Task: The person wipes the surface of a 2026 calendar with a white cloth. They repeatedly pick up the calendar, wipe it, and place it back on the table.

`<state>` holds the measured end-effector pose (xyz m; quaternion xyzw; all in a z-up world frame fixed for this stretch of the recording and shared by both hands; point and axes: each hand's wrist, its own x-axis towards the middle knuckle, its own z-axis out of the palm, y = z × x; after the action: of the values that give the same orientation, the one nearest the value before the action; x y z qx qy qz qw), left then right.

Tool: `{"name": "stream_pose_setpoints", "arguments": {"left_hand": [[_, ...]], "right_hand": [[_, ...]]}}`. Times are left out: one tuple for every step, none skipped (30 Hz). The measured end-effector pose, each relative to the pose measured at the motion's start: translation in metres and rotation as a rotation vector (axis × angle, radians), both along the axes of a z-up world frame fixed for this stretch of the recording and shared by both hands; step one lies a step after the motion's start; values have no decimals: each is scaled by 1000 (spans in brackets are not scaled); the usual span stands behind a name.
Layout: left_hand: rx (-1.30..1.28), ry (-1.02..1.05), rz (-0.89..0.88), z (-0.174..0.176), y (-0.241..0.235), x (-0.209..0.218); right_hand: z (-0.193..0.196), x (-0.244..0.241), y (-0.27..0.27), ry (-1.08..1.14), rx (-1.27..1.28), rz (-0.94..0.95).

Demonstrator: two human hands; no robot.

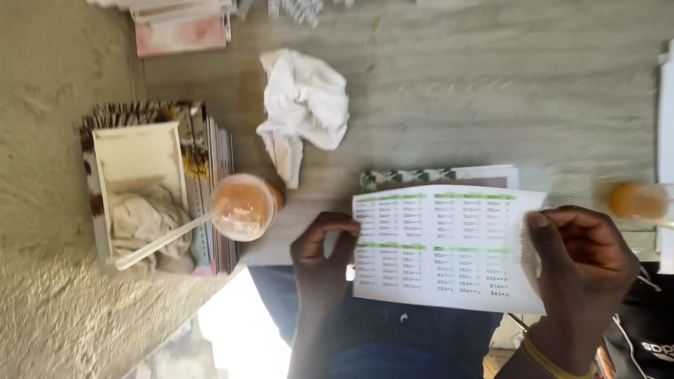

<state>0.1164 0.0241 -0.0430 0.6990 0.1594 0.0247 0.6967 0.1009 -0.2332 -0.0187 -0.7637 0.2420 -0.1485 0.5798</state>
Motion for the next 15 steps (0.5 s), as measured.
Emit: {"name": "stream_pose_setpoints", "arguments": {"left_hand": [[-1, 30, -25, -1, -2, -10], [-12, 41, -54, -3, -6, -13], [-12, 46, -49, -7, -4, -14], [41, 21, -57, -9, -4, -17], [94, -4, -65, -11, -4, -21], [95, 10, -66, -9, -6, -23], [114, 38, -63, -6, -8, -25], [136, 48, -58, -3, -9, -21], [142, 44, -57, -2, -10, -23], [163, 60, -64, -3, -11, -22], [184, 75, -71, -5, -13, -21], [184, 82, -79, -3, -13, -20], [199, 72, -78, -3, -14, -18], [213, 64, -77, -3, -15, -16], [213, 71, -84, -3, -14, -16]], "right_hand": [[0, -5, 3, 64, -54, -6], [2, -6, 5, 109, -117, -17], [-4, -6, 3, 113, -118, -12], [-8, -9, -1, 120, -101, 24], [-12, -12, -5, 127, -83, 59], [-7, -12, -2, 141, -81, 60], [0, -12, 0, 166, -111, 91], [5, -6, 3, 173, -137, 122], [6, -7, 2, 169, -132, 123], [7, -6, 1, 158, -137, 150], [6, -5, 0, 148, -141, 176], [9, -3, -1, 155, -140, 170], [10, -1, -1, 170, -163, 189], [10, 0, -2, 186, -185, 209], [7, -1, -5, 194, -184, 204]]}}
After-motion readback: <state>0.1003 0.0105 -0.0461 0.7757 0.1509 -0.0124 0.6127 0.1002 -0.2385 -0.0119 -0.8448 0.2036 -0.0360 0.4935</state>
